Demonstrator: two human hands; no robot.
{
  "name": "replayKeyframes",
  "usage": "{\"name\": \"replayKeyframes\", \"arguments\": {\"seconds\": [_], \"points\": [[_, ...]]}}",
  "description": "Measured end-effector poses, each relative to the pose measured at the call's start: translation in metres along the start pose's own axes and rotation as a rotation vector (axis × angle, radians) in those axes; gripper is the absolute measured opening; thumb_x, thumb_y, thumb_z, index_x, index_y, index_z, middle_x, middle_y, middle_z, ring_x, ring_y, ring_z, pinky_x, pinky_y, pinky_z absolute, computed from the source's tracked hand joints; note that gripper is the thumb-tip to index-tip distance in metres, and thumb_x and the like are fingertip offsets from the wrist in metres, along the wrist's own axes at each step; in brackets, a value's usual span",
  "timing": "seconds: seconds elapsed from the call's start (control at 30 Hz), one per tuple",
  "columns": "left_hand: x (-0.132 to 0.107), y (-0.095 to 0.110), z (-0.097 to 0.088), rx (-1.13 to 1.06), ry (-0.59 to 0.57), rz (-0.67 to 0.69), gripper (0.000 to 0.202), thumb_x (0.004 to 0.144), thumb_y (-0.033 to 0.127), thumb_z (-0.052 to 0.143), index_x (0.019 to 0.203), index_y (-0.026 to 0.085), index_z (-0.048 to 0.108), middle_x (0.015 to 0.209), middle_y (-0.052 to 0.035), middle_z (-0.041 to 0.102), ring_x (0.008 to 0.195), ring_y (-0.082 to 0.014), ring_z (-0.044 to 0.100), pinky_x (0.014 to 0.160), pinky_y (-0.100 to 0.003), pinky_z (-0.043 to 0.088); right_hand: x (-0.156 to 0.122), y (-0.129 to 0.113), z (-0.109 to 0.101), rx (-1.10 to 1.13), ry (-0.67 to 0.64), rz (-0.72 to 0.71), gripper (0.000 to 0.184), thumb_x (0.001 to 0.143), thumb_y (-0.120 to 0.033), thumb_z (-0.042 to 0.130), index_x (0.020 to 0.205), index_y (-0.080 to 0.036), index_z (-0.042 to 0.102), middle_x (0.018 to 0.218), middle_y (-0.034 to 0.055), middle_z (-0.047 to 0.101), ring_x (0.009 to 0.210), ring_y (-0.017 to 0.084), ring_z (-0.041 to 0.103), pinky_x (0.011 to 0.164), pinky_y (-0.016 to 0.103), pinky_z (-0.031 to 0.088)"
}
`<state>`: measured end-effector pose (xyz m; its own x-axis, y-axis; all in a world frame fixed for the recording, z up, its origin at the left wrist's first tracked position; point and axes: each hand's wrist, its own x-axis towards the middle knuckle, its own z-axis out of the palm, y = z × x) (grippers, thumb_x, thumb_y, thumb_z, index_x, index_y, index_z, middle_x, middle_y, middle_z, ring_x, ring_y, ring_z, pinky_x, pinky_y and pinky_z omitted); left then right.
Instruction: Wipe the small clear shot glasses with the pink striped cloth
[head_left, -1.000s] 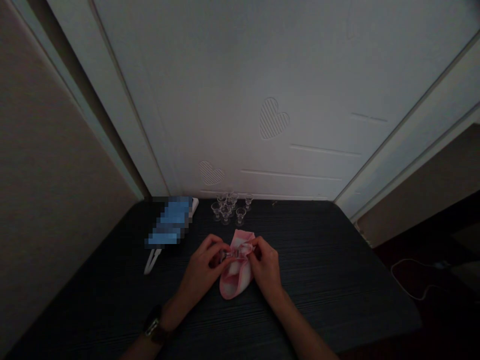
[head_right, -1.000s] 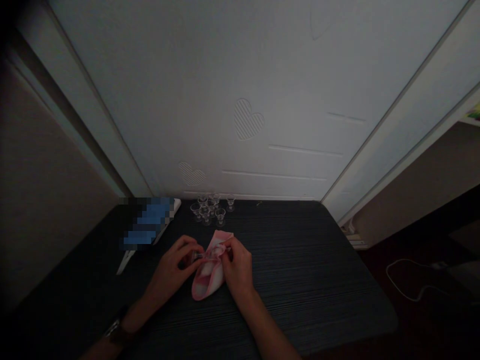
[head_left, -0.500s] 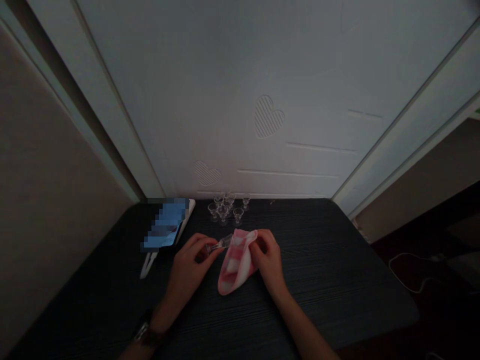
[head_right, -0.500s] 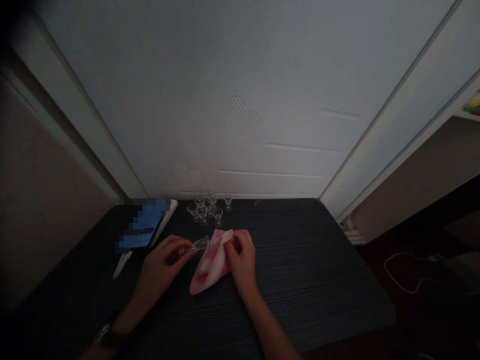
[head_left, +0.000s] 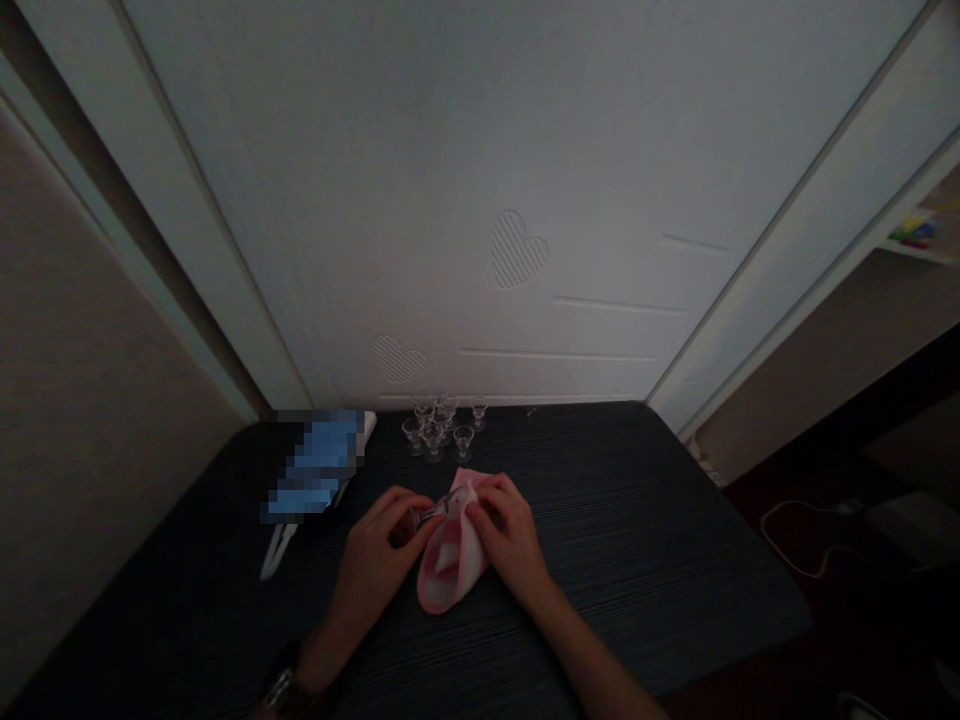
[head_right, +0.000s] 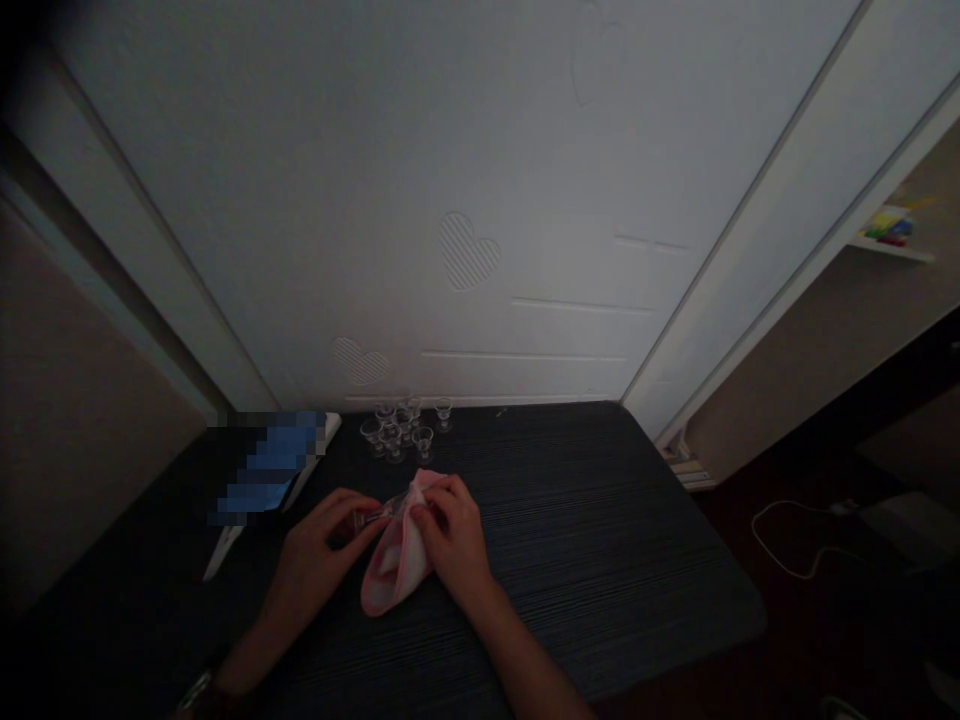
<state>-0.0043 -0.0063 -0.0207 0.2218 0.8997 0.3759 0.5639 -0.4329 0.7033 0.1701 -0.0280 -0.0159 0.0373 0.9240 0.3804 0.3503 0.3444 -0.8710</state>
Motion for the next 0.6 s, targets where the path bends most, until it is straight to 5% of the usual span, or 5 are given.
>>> {"name": "replayKeyframes", "arguments": {"seconds": [0.23,0.6], "points": [[0.0,0.003,-0.002,0.006,0.005,-0.014,0.018,0.08,0.037,0.058,0.085,0.02,0.062,0.083,-0.0012,0.057,0.063,-0.0127,0.055,0.056,-0.024,0.046,0.001,0.003,-0.006,0.022,0.117,0.121,0.015,0.08,-0.019,0.054,0.094,-0.02,0.058,0.08,0.0001,0.06,0.069,0.013,0.054,0.062,0.023,0.042],[-0.001,0.01,-0.005,-0.022,0.018,-0.015,0.019,0.08,0.036,0.058,0.084,0.019,0.063,0.081,-0.0013,0.056,0.063,-0.012,0.054,0.057,-0.024,0.046,0.0,0.005,-0.009,0.049,0.082,0.132,0.022,0.088,-0.029,0.042,0.081,-0.018,0.06,0.074,0.0003,0.058,0.068,0.013,0.053,0.061,0.022,0.039]]}}
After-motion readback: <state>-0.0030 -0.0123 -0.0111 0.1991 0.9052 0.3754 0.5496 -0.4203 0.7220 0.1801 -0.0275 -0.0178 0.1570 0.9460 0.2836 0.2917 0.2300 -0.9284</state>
